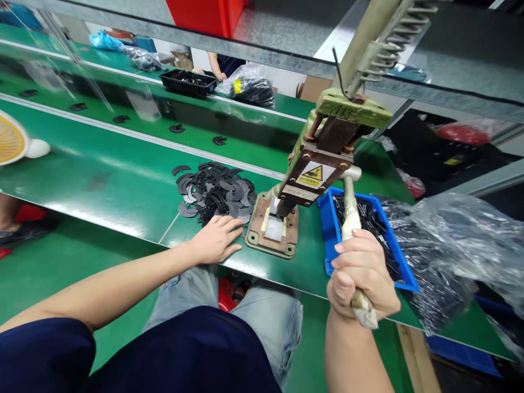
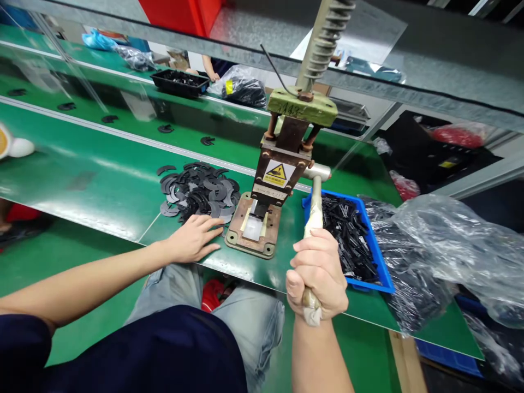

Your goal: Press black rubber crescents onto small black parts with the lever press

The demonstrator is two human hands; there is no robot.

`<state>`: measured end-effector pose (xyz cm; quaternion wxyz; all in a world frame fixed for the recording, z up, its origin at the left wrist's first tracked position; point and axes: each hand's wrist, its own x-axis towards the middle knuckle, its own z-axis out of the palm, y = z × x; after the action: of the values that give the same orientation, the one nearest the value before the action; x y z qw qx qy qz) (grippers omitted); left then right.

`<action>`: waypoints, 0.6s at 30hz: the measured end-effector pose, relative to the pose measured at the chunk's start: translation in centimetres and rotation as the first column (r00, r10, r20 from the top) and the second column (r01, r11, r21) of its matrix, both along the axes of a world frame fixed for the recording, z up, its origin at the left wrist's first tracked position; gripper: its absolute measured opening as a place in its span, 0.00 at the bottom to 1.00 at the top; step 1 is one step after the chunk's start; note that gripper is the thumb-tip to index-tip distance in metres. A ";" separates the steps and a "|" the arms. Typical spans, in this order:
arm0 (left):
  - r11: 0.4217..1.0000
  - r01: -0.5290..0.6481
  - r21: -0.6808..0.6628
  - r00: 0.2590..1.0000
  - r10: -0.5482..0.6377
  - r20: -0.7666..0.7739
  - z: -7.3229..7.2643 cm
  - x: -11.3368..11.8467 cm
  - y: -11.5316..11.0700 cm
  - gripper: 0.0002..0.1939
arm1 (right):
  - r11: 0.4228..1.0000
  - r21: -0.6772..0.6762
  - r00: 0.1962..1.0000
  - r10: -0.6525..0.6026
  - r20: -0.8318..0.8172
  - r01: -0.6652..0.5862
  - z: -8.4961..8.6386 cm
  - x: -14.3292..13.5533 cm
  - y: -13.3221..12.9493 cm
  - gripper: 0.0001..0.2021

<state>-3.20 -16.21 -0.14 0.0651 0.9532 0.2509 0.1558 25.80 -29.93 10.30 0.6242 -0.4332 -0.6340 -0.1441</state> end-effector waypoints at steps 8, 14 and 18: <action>0.985 0.167 -0.033 0.986 -0.167 0.005 -3.0 -3.7 -4.3 0.20 | 0.999 0.046 1.000 0.013 0.019 -0.014 0.3 -0.3 0.1 0.18; 0.947 0.313 -0.067 0.942 -0.301 0.146 -2.0 -3.4 -4.6 0.17 | 0.999 0.044 1.000 0.021 0.019 -0.022 0.3 -0.6 0.1 0.16; 0.929 0.168 -0.331 0.931 -0.038 0.364 0.6 -0.8 -2.2 0.09 | 0.999 0.046 1.000 0.021 0.017 -0.021 0.3 -0.5 0.1 0.17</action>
<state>-4.05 -18.44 0.42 0.2888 0.8943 0.2081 0.2713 25.27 -29.85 10.57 0.6303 -0.4107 -0.6401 -0.1558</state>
